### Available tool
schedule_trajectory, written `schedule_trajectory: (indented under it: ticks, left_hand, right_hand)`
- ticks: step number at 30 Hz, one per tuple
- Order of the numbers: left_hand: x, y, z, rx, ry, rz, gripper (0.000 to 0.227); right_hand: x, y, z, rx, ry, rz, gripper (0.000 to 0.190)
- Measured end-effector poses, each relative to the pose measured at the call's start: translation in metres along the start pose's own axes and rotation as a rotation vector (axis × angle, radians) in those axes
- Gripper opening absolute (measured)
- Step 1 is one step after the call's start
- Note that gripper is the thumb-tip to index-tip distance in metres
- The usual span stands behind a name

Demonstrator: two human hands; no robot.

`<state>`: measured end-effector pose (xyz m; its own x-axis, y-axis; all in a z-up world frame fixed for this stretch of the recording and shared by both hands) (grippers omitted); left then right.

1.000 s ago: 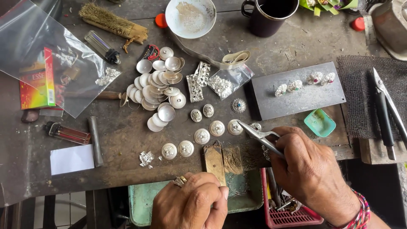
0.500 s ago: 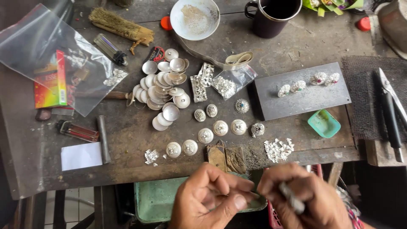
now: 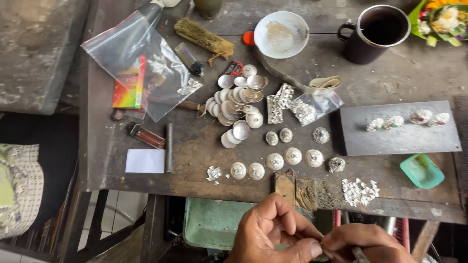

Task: Assembling and manipulating small silver jewelry components using pliers on a workbench.

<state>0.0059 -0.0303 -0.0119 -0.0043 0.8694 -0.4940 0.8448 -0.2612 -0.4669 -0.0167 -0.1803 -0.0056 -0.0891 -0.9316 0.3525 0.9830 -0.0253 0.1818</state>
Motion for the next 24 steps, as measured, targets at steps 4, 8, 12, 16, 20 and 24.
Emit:
schedule_trajectory:
  ticks: [4, 8, 12, 16, 20, 24]
  left_hand:
    - [-0.002, -0.004, -0.009, -0.152, 0.089, 0.001, 0.03]
    - [0.004, -0.006, -0.024, -0.317, 0.223, -0.143, 0.024]
    - [0.013, -0.008, -0.042, -0.446, 0.209, -0.088, 0.017]
    - [0.016, -0.007, -0.039, -0.399, 0.156, -0.078, 0.018]
    - [0.015, -0.006, -0.038, -0.415, 0.124, -0.051, 0.019]
    - [0.016, -0.005, -0.036, -0.435, 0.078, -0.046, 0.02]
  right_hand:
    - [0.002, -0.004, -0.027, -0.059, -0.06, 0.023, 0.028]
    - [0.003, 0.004, -0.012, -0.254, -0.324, -0.01, 0.011]
    - [0.002, 0.015, -0.006, -0.09, -0.467, 0.144, 0.007]
    - [0.006, 0.011, -0.041, 0.081, -0.709, 0.257, 0.014]
    - [0.003, 0.013, -0.035, 0.114, -0.592, 0.223, 0.017]
    - [0.001, 0.015, -0.031, 0.142, -0.567, 0.191, 0.017]
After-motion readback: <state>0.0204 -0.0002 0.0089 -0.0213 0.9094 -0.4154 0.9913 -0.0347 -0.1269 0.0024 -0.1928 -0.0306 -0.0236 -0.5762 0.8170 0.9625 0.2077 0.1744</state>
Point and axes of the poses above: each hand's wrist, its own y-axis towards the middle knuckle, its own x-axis out of the back of the hand, z = x × y, the point moved 2 cm from there along y, towards the middle knuckle, and after that the axes turned 2 degrees about -z, right-handed, at the moved point
